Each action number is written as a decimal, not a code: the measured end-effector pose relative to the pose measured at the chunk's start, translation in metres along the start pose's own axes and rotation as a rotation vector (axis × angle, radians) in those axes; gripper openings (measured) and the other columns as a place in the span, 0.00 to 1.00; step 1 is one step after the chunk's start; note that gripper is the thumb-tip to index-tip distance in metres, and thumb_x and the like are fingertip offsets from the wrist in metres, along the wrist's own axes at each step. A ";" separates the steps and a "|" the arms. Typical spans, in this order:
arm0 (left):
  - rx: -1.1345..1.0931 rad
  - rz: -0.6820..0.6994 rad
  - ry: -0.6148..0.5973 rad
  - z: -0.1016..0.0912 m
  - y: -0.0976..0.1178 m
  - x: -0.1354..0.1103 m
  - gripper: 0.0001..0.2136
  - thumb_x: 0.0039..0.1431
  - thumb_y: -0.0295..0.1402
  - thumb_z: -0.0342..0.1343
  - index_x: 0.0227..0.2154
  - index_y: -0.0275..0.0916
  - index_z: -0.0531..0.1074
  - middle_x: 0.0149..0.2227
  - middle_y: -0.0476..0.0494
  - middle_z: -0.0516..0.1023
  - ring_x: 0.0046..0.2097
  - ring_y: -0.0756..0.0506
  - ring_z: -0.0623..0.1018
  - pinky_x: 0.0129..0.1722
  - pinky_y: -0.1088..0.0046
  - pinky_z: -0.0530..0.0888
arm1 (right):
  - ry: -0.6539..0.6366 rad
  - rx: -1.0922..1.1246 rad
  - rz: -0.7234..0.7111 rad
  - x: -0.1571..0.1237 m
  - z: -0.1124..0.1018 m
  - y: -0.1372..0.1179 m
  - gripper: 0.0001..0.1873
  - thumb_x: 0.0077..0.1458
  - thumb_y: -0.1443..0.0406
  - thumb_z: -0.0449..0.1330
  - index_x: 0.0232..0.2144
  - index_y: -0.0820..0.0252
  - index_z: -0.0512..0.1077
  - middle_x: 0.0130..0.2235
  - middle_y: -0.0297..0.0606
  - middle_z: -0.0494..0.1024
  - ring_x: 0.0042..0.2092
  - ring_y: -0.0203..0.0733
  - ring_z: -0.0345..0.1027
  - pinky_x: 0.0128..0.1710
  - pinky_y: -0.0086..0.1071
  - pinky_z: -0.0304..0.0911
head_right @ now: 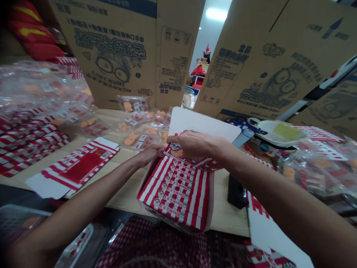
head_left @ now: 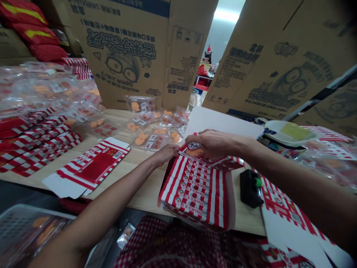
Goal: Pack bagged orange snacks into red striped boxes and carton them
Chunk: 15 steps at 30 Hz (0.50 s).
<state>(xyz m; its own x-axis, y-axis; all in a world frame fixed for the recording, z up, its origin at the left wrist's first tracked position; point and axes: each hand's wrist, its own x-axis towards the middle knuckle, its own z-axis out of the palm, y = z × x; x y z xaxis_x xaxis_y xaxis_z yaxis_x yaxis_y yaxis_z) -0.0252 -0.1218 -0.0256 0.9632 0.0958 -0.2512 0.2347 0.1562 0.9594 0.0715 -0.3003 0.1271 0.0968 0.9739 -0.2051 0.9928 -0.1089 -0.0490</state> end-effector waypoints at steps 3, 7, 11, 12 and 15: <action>-0.008 -0.010 0.019 0.001 -0.001 0.001 0.07 0.38 0.24 0.55 0.24 0.37 0.72 0.24 0.50 0.78 0.25 0.48 0.76 0.28 0.75 0.72 | -0.026 0.006 0.030 0.001 0.000 0.004 0.17 0.59 0.63 0.60 0.52 0.51 0.70 0.31 0.35 0.78 0.31 0.40 0.68 0.29 0.30 0.53; -0.016 -0.022 0.010 0.002 0.000 -0.001 0.06 0.38 0.24 0.54 0.23 0.37 0.72 0.22 0.50 0.77 0.25 0.48 0.75 0.27 0.75 0.71 | -0.038 0.018 0.029 -0.002 0.002 0.006 0.18 0.59 0.65 0.62 0.52 0.50 0.72 0.35 0.36 0.80 0.34 0.41 0.71 0.33 0.30 0.58; -0.035 -0.025 -0.036 0.003 -0.002 -0.004 0.09 0.37 0.23 0.55 0.25 0.37 0.74 0.24 0.49 0.79 0.26 0.47 0.76 0.28 0.73 0.72 | 0.007 0.003 -0.057 -0.011 0.005 -0.007 0.21 0.64 0.66 0.58 0.58 0.48 0.69 0.42 0.38 0.81 0.41 0.43 0.74 0.39 0.33 0.64; -0.040 -0.021 -0.051 0.003 -0.002 -0.005 0.09 0.37 0.24 0.55 0.26 0.37 0.74 0.25 0.49 0.79 0.26 0.47 0.76 0.29 0.73 0.72 | 0.013 0.004 -0.067 -0.013 0.006 -0.011 0.21 0.65 0.66 0.56 0.59 0.47 0.68 0.43 0.39 0.81 0.42 0.43 0.75 0.41 0.34 0.65; -0.047 0.008 -0.110 0.000 -0.001 -0.009 0.09 0.37 0.25 0.56 0.27 0.36 0.75 0.27 0.48 0.80 0.29 0.46 0.77 0.33 0.71 0.73 | 0.012 0.007 -0.023 -0.013 0.009 -0.020 0.22 0.66 0.68 0.54 0.60 0.47 0.67 0.45 0.40 0.80 0.43 0.43 0.74 0.43 0.35 0.66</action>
<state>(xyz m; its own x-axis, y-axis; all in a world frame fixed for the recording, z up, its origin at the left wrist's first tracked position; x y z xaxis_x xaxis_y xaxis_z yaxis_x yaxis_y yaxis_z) -0.0339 -0.1229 -0.0248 0.9741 -0.0106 -0.2257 0.2231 0.2025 0.9535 0.0495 -0.3123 0.1221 0.0746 0.9785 -0.1924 0.9943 -0.0878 -0.0606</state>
